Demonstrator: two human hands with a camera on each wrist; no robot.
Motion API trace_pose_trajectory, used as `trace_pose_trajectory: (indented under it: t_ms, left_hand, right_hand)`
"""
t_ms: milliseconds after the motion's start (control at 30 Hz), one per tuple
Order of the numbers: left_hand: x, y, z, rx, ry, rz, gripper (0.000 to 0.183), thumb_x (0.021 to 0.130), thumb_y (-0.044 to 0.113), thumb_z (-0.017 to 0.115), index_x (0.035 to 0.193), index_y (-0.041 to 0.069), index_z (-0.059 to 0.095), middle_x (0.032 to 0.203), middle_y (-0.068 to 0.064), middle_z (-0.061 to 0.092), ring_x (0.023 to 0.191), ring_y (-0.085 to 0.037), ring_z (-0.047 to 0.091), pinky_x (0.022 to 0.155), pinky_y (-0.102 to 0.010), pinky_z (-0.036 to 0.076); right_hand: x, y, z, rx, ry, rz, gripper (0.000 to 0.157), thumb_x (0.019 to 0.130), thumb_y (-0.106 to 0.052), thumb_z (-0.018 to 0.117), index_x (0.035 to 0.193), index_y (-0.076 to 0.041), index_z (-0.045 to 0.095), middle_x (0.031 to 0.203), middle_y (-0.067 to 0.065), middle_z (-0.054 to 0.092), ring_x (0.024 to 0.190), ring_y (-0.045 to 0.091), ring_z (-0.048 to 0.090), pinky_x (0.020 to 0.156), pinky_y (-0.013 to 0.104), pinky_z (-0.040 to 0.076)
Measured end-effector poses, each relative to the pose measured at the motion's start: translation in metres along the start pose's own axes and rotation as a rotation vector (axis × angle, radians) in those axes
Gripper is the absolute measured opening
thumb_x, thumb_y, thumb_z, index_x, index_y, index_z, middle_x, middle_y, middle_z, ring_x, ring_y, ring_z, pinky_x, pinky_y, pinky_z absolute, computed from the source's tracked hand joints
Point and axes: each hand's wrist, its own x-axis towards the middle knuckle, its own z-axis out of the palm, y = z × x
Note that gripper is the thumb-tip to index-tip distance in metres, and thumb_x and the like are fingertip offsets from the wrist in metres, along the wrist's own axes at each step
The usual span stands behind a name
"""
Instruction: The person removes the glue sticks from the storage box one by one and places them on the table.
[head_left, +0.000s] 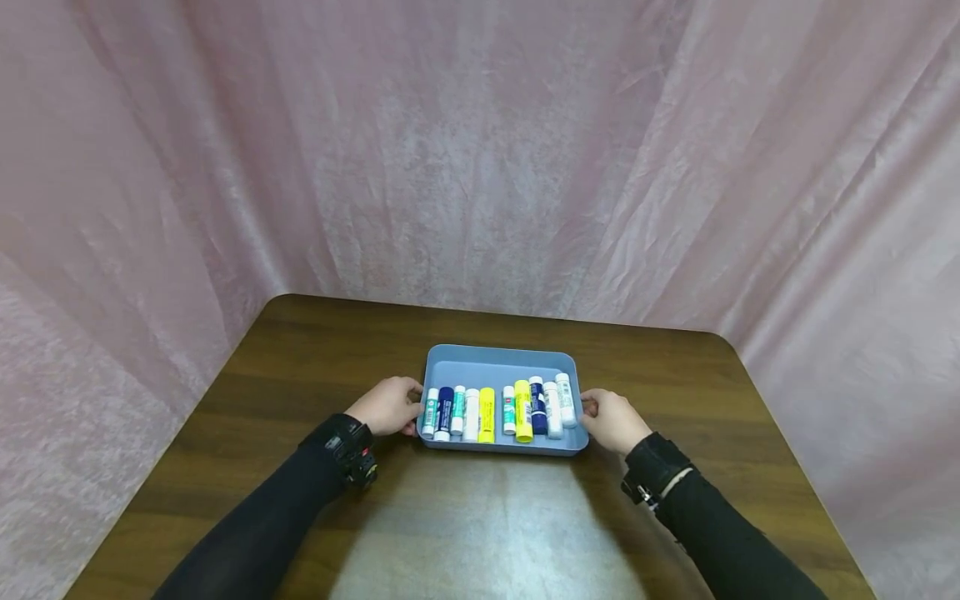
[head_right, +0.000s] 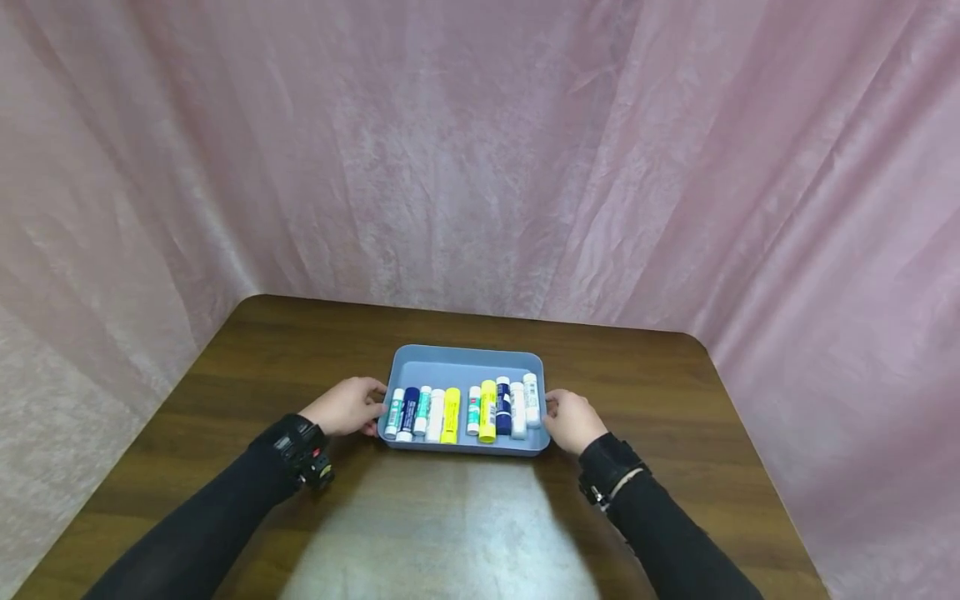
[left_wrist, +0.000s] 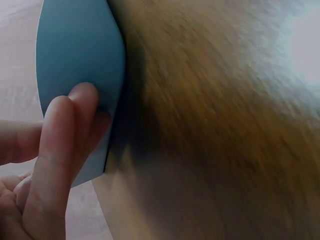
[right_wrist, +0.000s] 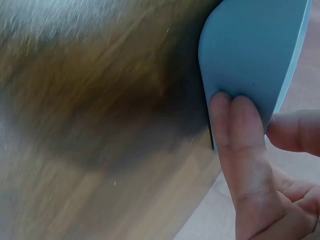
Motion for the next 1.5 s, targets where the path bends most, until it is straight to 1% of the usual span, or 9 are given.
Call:
trace_pose_trajectory:
  t_ms: [100, 300, 433, 633, 800, 1100, 1400, 1500]
  left_hand:
    - [-0.004, -0.003, -0.003, 0.025, 0.005, 0.003, 0.042, 0.102, 0.012, 0.06, 0.139, -0.007, 0.053, 0.075, -0.004, 0.07, 0.062, -0.015, 0.069, 0.058, -0.026, 0.052]
    - [-0.016, -0.008, -0.005, 0.014, 0.001, -0.003, 0.042, 0.102, 0.01, 0.059, 0.139, -0.009, 0.052, 0.075, -0.004, 0.071, 0.062, -0.015, 0.068, 0.059, -0.026, 0.052]
    - [-0.02, -0.011, -0.006, 0.025, -0.003, -0.018, 0.043, 0.102, 0.011, 0.06, 0.139, -0.008, 0.052, 0.074, -0.003, 0.07, 0.063, -0.016, 0.068, 0.06, -0.026, 0.051]
    - [-0.026, -0.016, -0.007, 0.03, -0.002, -0.027, 0.044, 0.102, 0.013, 0.061, 0.14, -0.007, 0.052, 0.076, -0.003, 0.07, 0.063, -0.015, 0.068, 0.061, -0.028, 0.053]
    - [-0.031, -0.019, -0.009, 0.038, -0.004, -0.039, 0.044, 0.102, 0.013, 0.061, 0.14, -0.006, 0.052, 0.076, -0.003, 0.069, 0.064, -0.015, 0.067, 0.061, -0.028, 0.052]
    - [-0.044, -0.018, -0.01, 0.045, -0.005, -0.047, 0.043, 0.102, 0.012, 0.061, 0.139, -0.006, 0.052, 0.074, -0.003, 0.068, 0.065, -0.017, 0.067, 0.06, -0.029, 0.05]
    - [-0.051, -0.019, -0.009, 0.045, -0.008, -0.06, 0.043, 0.101, 0.013, 0.063, 0.139, -0.005, 0.053, 0.074, -0.003, 0.067, 0.065, -0.018, 0.065, 0.06, -0.029, 0.048]
    - [-0.053, -0.02, -0.009, 0.05, -0.009, -0.065, 0.043, 0.101, 0.013, 0.063, 0.139, -0.005, 0.053, 0.074, -0.003, 0.067, 0.065, -0.019, 0.065, 0.061, -0.03, 0.048]
  right_hand:
    - [-0.003, -0.004, 0.004, 0.001, -0.001, -0.005, 0.04, 0.094, -0.006, 0.067, 0.13, 0.01, 0.059, 0.087, 0.009, 0.064, 0.071, 0.017, 0.057, 0.063, 0.029, 0.046]
    - [-0.009, -0.01, 0.01, 0.008, -0.01, -0.015, 0.04, 0.094, -0.005, 0.067, 0.13, 0.009, 0.058, 0.086, 0.008, 0.062, 0.072, 0.017, 0.056, 0.066, 0.03, 0.047]
    - [-0.013, -0.013, 0.012, 0.012, -0.009, -0.029, 0.04, 0.093, -0.005, 0.068, 0.13, 0.01, 0.059, 0.088, 0.008, 0.064, 0.074, 0.017, 0.058, 0.068, 0.03, 0.05]
    - [-0.016, -0.018, 0.016, 0.027, -0.011, -0.038, 0.039, 0.093, -0.004, 0.068, 0.129, 0.009, 0.059, 0.085, 0.006, 0.061, 0.071, 0.015, 0.056, 0.065, 0.029, 0.047]
    - [-0.019, -0.021, 0.02, 0.027, -0.005, -0.045, 0.039, 0.092, -0.004, 0.068, 0.127, 0.009, 0.06, 0.084, 0.005, 0.061, 0.07, 0.014, 0.056, 0.065, 0.029, 0.046]
    - [-0.025, -0.024, 0.023, 0.04, -0.002, -0.057, 0.037, 0.091, -0.003, 0.069, 0.125, 0.009, 0.061, 0.083, 0.005, 0.062, 0.07, 0.015, 0.056, 0.065, 0.029, 0.047]
    - [-0.03, -0.026, 0.026, 0.05, -0.023, -0.053, 0.037, 0.091, -0.004, 0.069, 0.125, 0.008, 0.06, 0.084, 0.005, 0.062, 0.072, 0.015, 0.056, 0.066, 0.03, 0.049]
    - [-0.032, -0.027, 0.026, 0.051, -0.022, -0.067, 0.037, 0.091, -0.004, 0.07, 0.124, 0.009, 0.06, 0.083, 0.005, 0.062, 0.072, 0.015, 0.057, 0.066, 0.03, 0.049]
